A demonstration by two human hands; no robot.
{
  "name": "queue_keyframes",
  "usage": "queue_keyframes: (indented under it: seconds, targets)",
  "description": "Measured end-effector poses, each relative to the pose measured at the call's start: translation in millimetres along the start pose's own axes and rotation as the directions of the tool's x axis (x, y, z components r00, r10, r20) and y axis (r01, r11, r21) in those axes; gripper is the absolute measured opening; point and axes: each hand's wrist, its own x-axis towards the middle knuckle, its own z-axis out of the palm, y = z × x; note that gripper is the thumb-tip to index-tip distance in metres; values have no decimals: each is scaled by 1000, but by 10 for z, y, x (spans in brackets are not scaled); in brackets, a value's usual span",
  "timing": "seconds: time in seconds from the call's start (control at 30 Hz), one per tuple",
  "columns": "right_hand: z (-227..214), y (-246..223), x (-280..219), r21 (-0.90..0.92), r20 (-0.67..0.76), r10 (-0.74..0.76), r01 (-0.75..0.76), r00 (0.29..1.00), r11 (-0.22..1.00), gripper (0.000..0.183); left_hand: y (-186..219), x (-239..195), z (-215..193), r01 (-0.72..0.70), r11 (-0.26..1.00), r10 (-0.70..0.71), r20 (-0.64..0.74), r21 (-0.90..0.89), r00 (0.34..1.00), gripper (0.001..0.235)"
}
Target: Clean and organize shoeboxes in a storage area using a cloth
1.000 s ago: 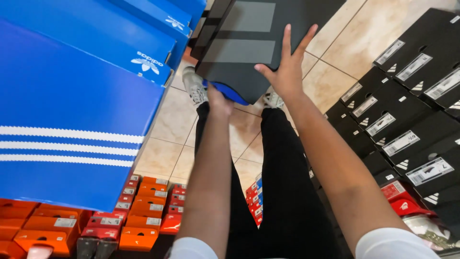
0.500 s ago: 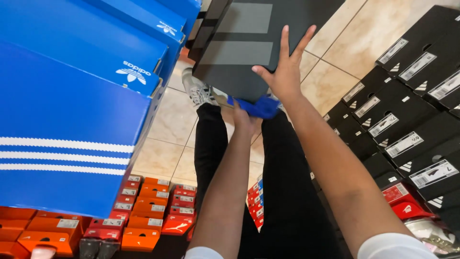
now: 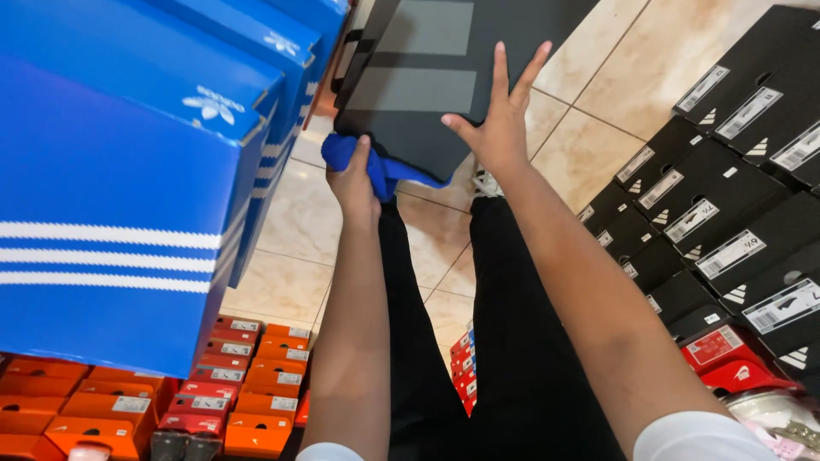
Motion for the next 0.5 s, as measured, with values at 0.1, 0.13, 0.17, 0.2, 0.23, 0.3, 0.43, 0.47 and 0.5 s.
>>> queue_keyframes:
  seconds: [0.1, 0.13, 0.17, 0.2, 0.23, 0.3, 0.43, 0.47, 0.5]
  targets:
    - [-23, 3, -12, -30, 15, 37, -36, 999, 999, 139, 20, -101, -39, -104, 978, 112, -35, 183, 993, 71]
    - [-36, 40, -24, -30, 17, 37, -36, 999, 999, 139, 26, -162, -73, -103, 978, 112, -36, 183, 993, 71]
    - [-52, 73, -36, 41, -75, -49, 52, 996, 998, 118, 37, -227, -107, -196, 949, 201, 6, 246, 980, 62]
    - [-74, 105, -32, 102, -173, -129, 148, 976, 984, 103, 55, -285, -128, -290, 908, 287, 56, 302, 956, 53]
    - [-115, 117, -50, 101, -174, -130, 149, 976, 984, 103, 46, -394, -195, -292, 908, 289, 57, 300, 956, 53]
    - [-210, 138, -97, 347, -208, 124, -45, 970, 937, 90, 22, -630, -334, -625, 690, 587, 222, 365, 779, 56]
    - [-867, -182, -279, 818, -47, 315, -144, 948, 557, 82, -177, -965, -716, -875, 282, 799, 409, 393, 441, 42]
    - [-1010, -221, -345, 906, -31, 277, -89, 960, 413, 100, -80, -1108, -757, -951, 176, 759, 580, 255, 295, 30]
    - [-1153, -259, -413, 966, -23, 235, -39, 972, 255, 119, 15, -1251, -800, -992, 84, 689, 714, 93, 125, 32]
